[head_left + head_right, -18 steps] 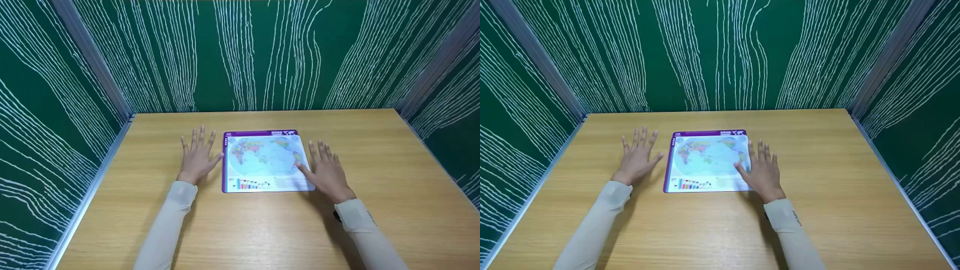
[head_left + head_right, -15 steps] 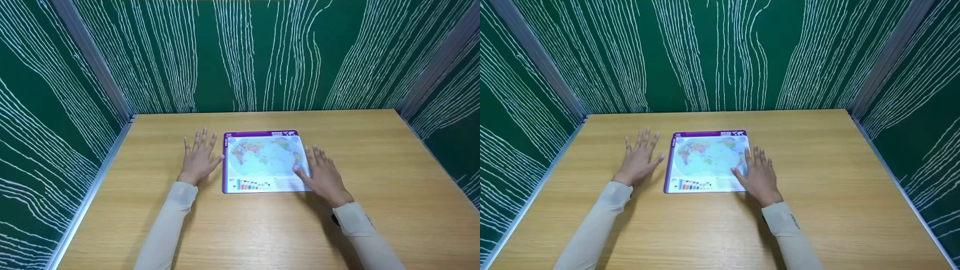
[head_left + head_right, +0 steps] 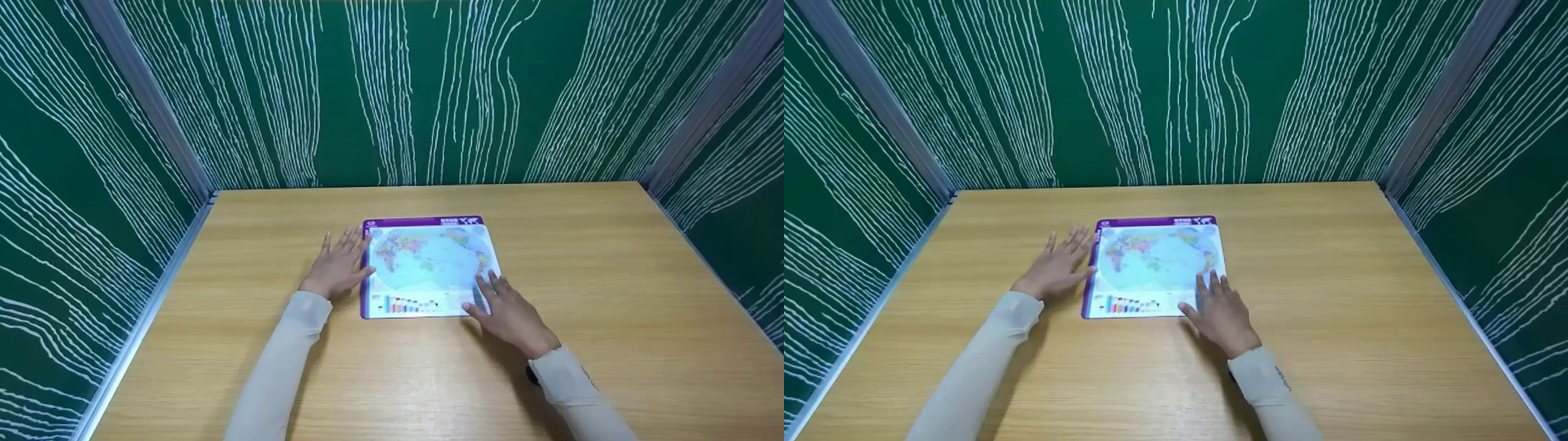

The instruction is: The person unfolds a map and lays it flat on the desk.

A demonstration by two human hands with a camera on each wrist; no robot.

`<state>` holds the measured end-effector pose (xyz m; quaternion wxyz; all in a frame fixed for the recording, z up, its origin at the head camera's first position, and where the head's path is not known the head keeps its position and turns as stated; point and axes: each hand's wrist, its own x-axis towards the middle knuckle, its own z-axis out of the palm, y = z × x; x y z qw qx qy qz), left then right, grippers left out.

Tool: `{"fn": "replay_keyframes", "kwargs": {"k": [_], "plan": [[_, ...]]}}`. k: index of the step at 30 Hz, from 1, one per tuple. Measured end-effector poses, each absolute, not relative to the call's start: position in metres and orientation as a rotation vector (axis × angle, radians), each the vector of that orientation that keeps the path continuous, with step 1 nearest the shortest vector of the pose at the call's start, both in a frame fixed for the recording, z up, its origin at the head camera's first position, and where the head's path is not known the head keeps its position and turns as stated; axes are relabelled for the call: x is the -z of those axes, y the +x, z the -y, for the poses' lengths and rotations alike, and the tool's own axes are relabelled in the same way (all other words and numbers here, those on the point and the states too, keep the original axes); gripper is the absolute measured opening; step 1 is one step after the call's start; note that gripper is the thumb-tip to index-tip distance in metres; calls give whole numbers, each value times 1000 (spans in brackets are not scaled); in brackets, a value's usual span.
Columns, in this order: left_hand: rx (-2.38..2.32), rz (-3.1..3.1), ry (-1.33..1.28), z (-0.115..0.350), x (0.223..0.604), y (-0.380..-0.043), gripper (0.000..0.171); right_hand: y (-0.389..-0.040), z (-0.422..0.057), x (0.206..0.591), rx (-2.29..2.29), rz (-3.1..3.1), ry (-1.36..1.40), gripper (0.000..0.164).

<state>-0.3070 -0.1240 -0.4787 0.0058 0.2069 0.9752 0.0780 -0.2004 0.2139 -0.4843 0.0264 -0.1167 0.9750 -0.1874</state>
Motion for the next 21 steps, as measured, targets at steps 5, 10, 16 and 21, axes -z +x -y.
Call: {"fn": "replay_keyframes", "kwargs": {"k": [5, 10, 16, 21], "plan": [[-210, -2983, 645, 120, 484, -310, 74, -198, -209, 487, 554, -2979, -375, 74], [-160, -2909, 658, 116, 489, -313, 73, -199, -206, 490, 560, -2965, -357, 72], [-138, -2826, 657, 112, 493, -315, 71, -203, -204, 491, 552, -2931, -337, 73], [-158, -2805, 659, 111, 493, -317, 70, -205, -204, 491, 542, -2907, -388, 70]]}}
